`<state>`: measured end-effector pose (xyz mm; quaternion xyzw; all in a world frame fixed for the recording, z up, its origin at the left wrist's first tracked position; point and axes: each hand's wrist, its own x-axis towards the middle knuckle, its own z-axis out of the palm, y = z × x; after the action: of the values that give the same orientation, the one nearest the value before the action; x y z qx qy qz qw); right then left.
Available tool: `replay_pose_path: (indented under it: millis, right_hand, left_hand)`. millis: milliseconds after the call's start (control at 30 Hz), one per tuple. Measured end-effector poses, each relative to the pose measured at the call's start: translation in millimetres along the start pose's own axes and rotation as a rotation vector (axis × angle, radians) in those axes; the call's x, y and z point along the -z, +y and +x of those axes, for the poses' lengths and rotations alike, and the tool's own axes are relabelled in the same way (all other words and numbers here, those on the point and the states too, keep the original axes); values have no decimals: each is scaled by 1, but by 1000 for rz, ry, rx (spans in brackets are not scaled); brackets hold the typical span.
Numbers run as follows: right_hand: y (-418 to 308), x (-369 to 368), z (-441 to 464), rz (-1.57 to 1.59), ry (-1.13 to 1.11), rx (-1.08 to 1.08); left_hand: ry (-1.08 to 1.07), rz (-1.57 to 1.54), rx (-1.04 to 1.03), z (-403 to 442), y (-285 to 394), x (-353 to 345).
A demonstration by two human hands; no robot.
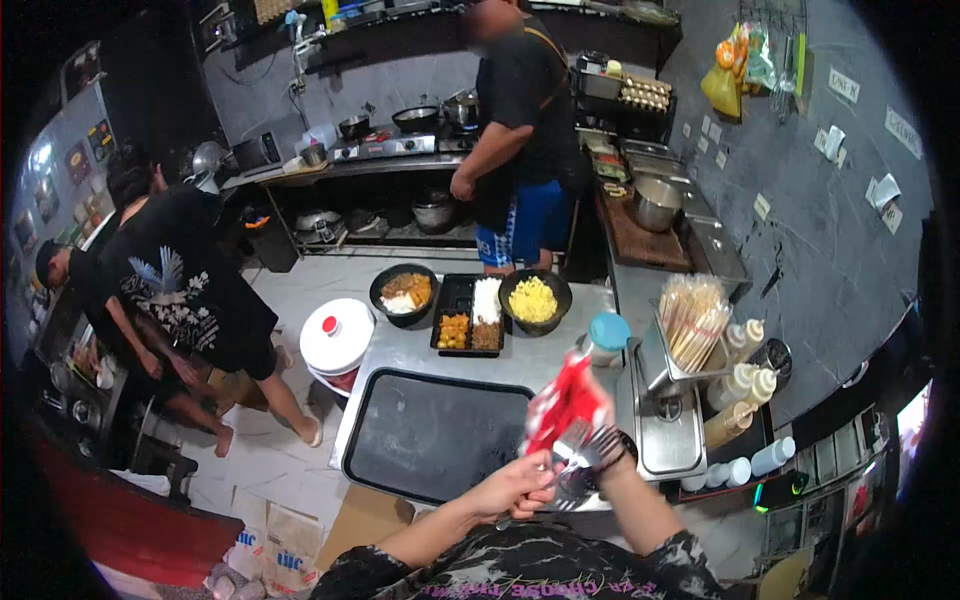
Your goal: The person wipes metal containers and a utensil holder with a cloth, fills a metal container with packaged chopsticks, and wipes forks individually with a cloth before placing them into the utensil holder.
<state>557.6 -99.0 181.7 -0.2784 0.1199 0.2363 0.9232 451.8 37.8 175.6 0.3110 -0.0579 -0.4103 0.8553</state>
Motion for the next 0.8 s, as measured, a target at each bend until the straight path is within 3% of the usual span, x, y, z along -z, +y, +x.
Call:
replay_pose_path:
  millis: [67,133,200,333,400,433,500,533,567,600,667,733,800]
  right_hand:
    - [6,14,-18,153,-479,-233]
    - [22,35,-19,374,-615,-99]
    - [23,37,-23,293,-562,73]
    - [16,32,-15,305,-405,209]
    - [8,29,-9,226,-204,431]
    - [-2,32,-2,43,-81,669]
    - [-49,38,-6,82,242,838]
    - [-72,56,-8,55,223,990]
    - [-85,54,-21,62,110,1055]
    - [-86,42,-33,78,173,1042]
    - [-78,50,-50,29,82,902]
    - [-54,76,-63,-194,108,793]
    - [-31,52,-78,-311,233,781]
  left_hand:
    - [28,-102,144,8,-10,22]
    - [-73,-158,138,7,-16,28]
    - [-30,-132,113,3,-15,21]
    - [23,-126,104,9,-4,19]
    - [26,-141,106,7,1,19]
    - [-6,-144,134,1,4,18]
    - [-98,-154,173,-13,2,35]
    - [-99,-160,182,-17,6,44]
    - [-2,-82,60,-23,11,51]
    - [96,-8,-52,-30,14,55]
    - [223,24,-118,-33,40,51]
    - [277,172,-178,-26,52,56]
    - [252,274,-165,-18,64,51]
